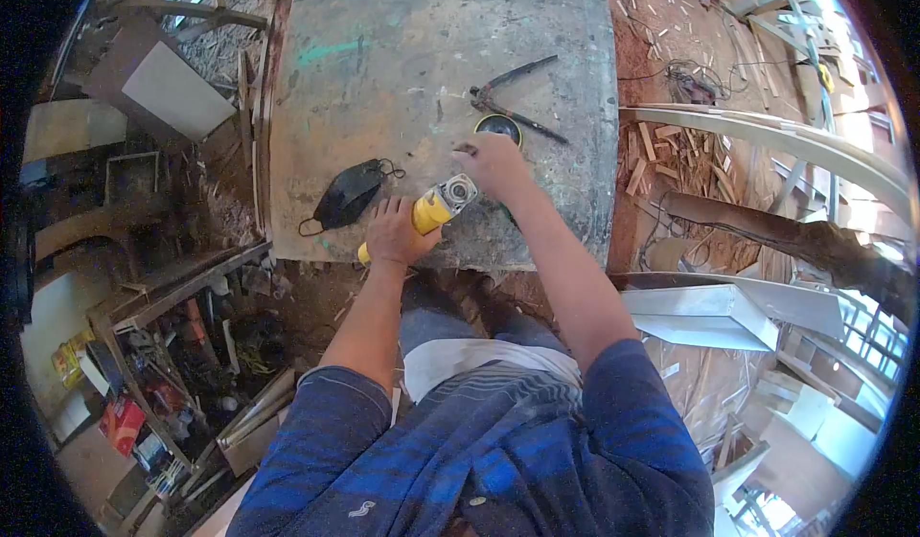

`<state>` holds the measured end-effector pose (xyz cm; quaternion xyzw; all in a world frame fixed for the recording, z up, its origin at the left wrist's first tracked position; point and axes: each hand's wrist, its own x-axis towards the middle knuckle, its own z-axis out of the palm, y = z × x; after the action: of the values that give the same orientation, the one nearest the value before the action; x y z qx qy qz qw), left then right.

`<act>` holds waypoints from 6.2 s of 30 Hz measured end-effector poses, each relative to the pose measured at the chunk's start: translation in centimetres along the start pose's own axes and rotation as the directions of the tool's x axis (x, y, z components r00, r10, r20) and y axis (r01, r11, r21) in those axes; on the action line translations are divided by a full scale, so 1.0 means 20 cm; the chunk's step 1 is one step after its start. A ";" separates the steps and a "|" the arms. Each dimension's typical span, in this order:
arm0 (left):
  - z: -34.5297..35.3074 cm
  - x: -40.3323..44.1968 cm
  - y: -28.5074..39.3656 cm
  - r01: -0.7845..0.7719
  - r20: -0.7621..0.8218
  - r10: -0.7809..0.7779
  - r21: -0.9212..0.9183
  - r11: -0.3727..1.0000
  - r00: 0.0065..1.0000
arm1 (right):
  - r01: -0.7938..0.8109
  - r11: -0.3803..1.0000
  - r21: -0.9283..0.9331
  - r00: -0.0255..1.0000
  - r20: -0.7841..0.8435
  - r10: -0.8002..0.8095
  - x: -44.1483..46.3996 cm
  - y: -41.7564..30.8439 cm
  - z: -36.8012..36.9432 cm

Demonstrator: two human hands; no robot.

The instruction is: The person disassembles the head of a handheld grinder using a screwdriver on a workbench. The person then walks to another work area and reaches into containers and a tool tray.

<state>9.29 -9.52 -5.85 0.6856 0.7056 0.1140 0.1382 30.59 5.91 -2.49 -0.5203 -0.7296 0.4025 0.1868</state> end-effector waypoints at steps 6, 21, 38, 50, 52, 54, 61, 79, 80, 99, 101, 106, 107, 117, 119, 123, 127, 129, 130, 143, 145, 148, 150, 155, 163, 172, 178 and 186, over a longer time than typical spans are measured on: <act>0.01 0.00 -0.01 0.017 0.004 -0.017 -0.005 1.000 1.000 | -0.004 1.000 -0.029 0.992 0.128 0.008 0.08 -0.06 0.05; 0.03 0.00 -0.03 0.030 0.052 -0.030 0.009 1.000 0.998 | 0.609 0.740 -0.287 0.734 0.557 -0.388 0.09 0.09 -0.05; 0.04 -0.01 -0.03 0.024 -0.006 -0.024 -0.004 1.000 1.000 | 0.145 0.764 -0.628 0.900 0.405 0.162 0.13 -0.09 0.10; 0.05 -0.01 -0.05 0.028 0.004 -0.028 -0.035 0.999 1.000 | -0.145 0.776 -0.614 0.883 0.274 0.381 0.16 -0.12 0.06; 0.05 -0.02 -0.04 0.025 0.005 -0.024 -0.043 0.999 1.000 | -0.132 0.779 -0.613 0.881 0.288 0.375 0.15 -0.13 0.06; 0.05 -0.01 -0.04 0.030 0.005 -0.029 -0.043 0.999 1.000 | -0.070 0.772 -0.631 0.876 0.332 0.350 0.17 -0.13 0.05; 0.05 -0.02 -0.04 0.034 0.009 -0.033 -0.057 0.998 0.999 | -0.066 0.784 -0.617 0.859 0.365 0.359 0.22 -0.18 0.01; 0.01 0.00 -0.04 0.052 0.056 -0.050 -0.047 0.998 0.997 | -0.122 0.747 -0.654 0.863 0.302 0.405 -0.22 0.18 -0.11; 0.01 0.00 -0.03 0.062 0.063 -0.059 -0.046 0.997 0.996 | -0.180 0.760 -0.624 0.852 0.288 0.437 -0.33 0.18 -0.09; 0.06 -0.01 -0.01 -0.033 0.000 0.033 -0.004 0.999 0.999 | -0.481 0.866 -0.139 0.871 -0.185 0.455 -0.83 0.22 0.27; 0.05 0.00 0.01 -0.075 -0.028 0.075 0.004 0.997 0.997 | -0.486 0.871 0.069 0.843 -0.226 0.488 -0.87 0.16 0.16; 0.01 0.01 -0.01 -0.184 -0.083 0.172 -0.179 0.967 0.982 | -0.151 0.984 0.095 0.812 -0.556 0.178 -0.86 -0.06 -0.15; 0.08 0.03 -0.06 -0.188 -0.089 0.169 -0.300 0.935 0.982 | -0.118 0.988 0.095 0.815 -0.560 0.151 -0.85 -0.14 -0.22; -0.10 0.49 0.03 -0.093 0.189 0.326 -0.723 0.685 0.926 | -0.101 0.992 0.081 0.849 -0.512 0.129 -0.62 -0.54 -0.28; -0.08 0.53 0.03 -0.113 0.212 0.380 -0.730 0.674 0.900 | -0.108 0.993 0.048 0.850 -0.514 0.117 -0.61 -0.59 -0.24; -0.07 0.61 0.04 -0.225 0.244 0.479 -0.649 0.727 0.843 | -0.121 0.992 -0.028 0.840 -0.535 0.087 -0.56 -0.60 -0.16; -0.11 0.64 0.09 -0.294 0.279 0.526 -0.583 0.758 0.804 | -0.226 0.973 0.043 0.858 -0.465 0.219 -0.55 -0.65 -0.17; -0.11 0.66 0.11 -0.327 0.265 0.549 -0.575 0.750 0.793 | -0.224 0.974 0.022 0.861 -0.464 0.208 -0.55 -0.67 -0.17; -0.09 0.67 0.11 -0.341 0.258 0.557 -0.571 0.747 0.789 | -0.221 0.975 0.011 0.864 -0.461 0.201 -0.54 -0.67 -0.18; -0.06 0.68 0.11 -0.289 0.275 0.505 -0.562 0.775 0.818 | -0.099 0.992 -0.080 0.950 -0.304 0.071 -0.42 -0.50 -0.23; -0.09 0.65 0.15 -0.132 0.385 0.410 -0.575 0.808 0.827 | -0.093 0.993 -0.076 0.964 -0.258 0.070 -0.43 -0.53 -0.28; -0.11 0.64 0.13 -0.363 0.237 0.534 -0.511 0.779 0.812 | -0.071 0.996 -0.045 0.973 -0.224 0.059 -0.44 -0.54 -0.33; -0.14 0.62 0.14 -0.280 0.287 0.481 -0.532 0.799 0.828 | -0.046 0.997 -0.058 0.977 -0.212 0.033 -0.42 -0.50 -0.31; -0.18 0.62 0.19 -0.164 0.429 0.341 -0.397 0.903 0.837 | 0.014 0.995 -0.101 0.993 -0.118 -0.026 -0.41 -0.51 -0.33; -0.09 0.56 0.21 -0.391 0.018 0.512 -0.623 0.677 0.859 | 0.064 0.948 -0.313 0.993 0.115 -0.029 -0.36 -0.66 -0.37; 0.18 0.63 -0.03 -0.021 0.170 0.398 -0.901 0.433 0.902 | 0.023 0.923 -0.383 0.998 -0.043 -0.043 -0.32 -0.67 -0.22; -0.03 0.62 0.14 -0.300 0.124 0.458 -0.603 0.739 0.880 | 0.096 0.885 -0.456 0.988 -0.064 -0.140 -0.23 -0.49 -0.13; -0.24 0.61 0.26 -0.307 0.121 0.371 -0.364 0.879 0.921 | 0.015 0.891 -0.454 1.000 0.031 -0.002 -0.31 -0.72 -0.35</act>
<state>12.19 2.92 -0.01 0.7724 0.5279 0.1910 0.2971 29.11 1.00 13.93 -0.5404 -0.8084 0.2277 0.0511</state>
